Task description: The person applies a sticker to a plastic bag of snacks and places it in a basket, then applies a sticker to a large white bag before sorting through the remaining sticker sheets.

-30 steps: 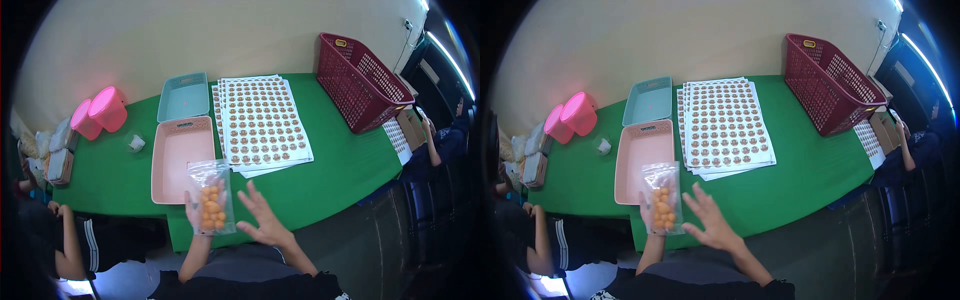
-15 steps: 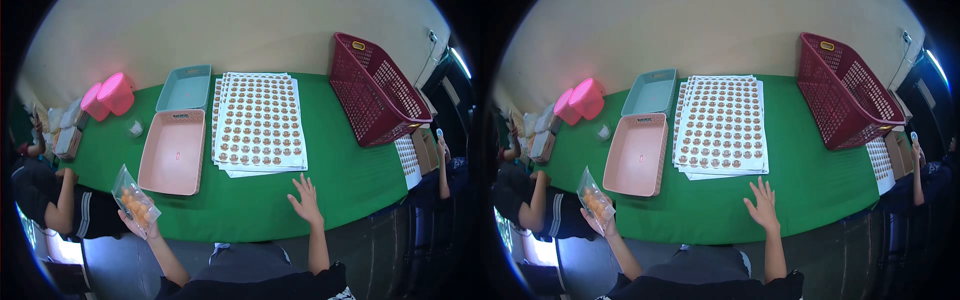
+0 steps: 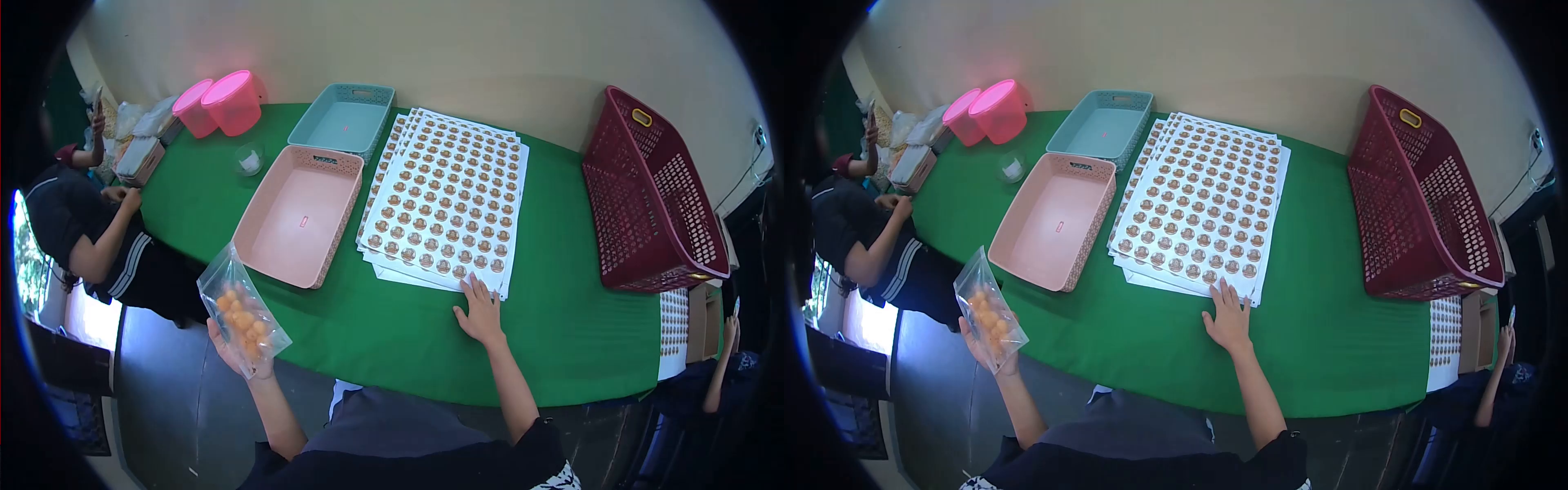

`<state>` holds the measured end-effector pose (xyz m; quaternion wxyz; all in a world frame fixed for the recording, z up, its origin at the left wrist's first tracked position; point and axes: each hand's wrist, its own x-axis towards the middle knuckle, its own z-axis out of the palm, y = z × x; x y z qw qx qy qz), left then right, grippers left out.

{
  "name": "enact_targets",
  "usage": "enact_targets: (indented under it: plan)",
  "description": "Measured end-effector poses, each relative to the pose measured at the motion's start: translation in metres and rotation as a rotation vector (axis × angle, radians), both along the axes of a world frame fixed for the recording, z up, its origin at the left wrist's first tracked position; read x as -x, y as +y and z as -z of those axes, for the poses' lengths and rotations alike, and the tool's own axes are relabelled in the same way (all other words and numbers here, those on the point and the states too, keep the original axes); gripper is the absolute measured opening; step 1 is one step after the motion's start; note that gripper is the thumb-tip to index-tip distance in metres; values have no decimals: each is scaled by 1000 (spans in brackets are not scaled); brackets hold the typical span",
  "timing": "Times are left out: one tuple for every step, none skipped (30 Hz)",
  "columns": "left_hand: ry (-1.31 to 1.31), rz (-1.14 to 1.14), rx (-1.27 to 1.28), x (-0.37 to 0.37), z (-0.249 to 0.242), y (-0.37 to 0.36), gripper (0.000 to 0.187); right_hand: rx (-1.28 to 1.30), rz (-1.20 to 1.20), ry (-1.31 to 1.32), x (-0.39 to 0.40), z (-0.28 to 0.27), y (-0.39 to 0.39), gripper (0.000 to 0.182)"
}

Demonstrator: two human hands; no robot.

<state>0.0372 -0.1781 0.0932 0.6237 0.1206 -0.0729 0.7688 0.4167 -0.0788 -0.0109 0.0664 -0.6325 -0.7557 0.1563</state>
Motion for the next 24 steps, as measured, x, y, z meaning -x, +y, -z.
enact_targets:
  plan:
    - [3, -6, 3, -2, -1, 2, 60, -21, -3, -22, 0, 2, 0, 55]
    - [21, -24, 13, -4, -2, 4, 60, -43, -6, -44, -1, 4, 0, 56]
    - [39, -42, 24, -6, -3, 6, 60, -41, -12, -41, 0, 4, 0, 56]
    - [42, -48, 26, -9, -3, 8, 60, -50, -6, -57, 1, 5, 0, 55]
    - [51, -50, 38, -12, -3, 11, 60, -58, 0, -73, 2, 4, 0, 55]
    - [60, -51, 53, -15, -2, 12, 59, -54, -6, -71, 2, 3, 1, 55]
    - [62, -56, 59, -15, 0, 12, 59, -49, -10, -88, 2, 0, 2, 55]
    - [45, -34, 43, -16, 4, 12, 59, -44, -13, -106, 2, -1, 2, 55]
    - [27, -11, 26, -16, 8, 14, 58, -40, -15, -105, 2, 1, 3, 55]
    - [24, -2, 3, -17, 10, 16, 58, -55, -26, -117, 1, 2, 2, 56]
    - [23, -3, 9, -18, 12, 15, 58, -69, -36, -129, 0, 3, 2, 57]
    - [55, -16, 45, -24, 7, 16, 58, -64, -37, -131, -1, 5, 1, 57]
    - [88, -30, 82, -26, 4, 16, 57, -83, -47, -134, -2, 7, 1, 58]
    - [87, -30, 89, -25, 6, 16, 57, -101, -57, -137, -2, 9, 0, 59]
    - [69, -20, 93, -23, 9, 16, 58, -94, -58, -137, -1, 11, 0, 59]
    - [51, -11, 98, -21, 12, 15, 58, -99, -42, -146, 1, 13, 0, 62]
    - [51, -13, 105, -20, 14, 15, 58, -106, -26, -155, 3, 13, 2, 64]
    - [34, 24, 36, -19, 17, 17, 58, -103, -28, -155, 6, 12, 4, 64]
    - [19, 61, -34, -18, 17, 18, 58, -83, 10, -122, 10, 11, 7, 68]
    - [22, 59, -34, -18, 15, 18, 58, -65, 50, -89, 13, 10, 11, 71]
    - [30, 50, -12, -21, 11, 18, 58, -66, 50, -84, 16, 10, 15, 71]
    - [37, 43, 8, -23, 8, 19, 58, -50, 78, -88, 18, 10, 19, 74]
    - [41, 46, 6, -23, 4, 19, 58, -33, 107, -92, 20, 9, 22, 77]
    - [53, 40, 55, -23, 1, 18, 57, -34, 111, -90, 22, 7, 27, 77]
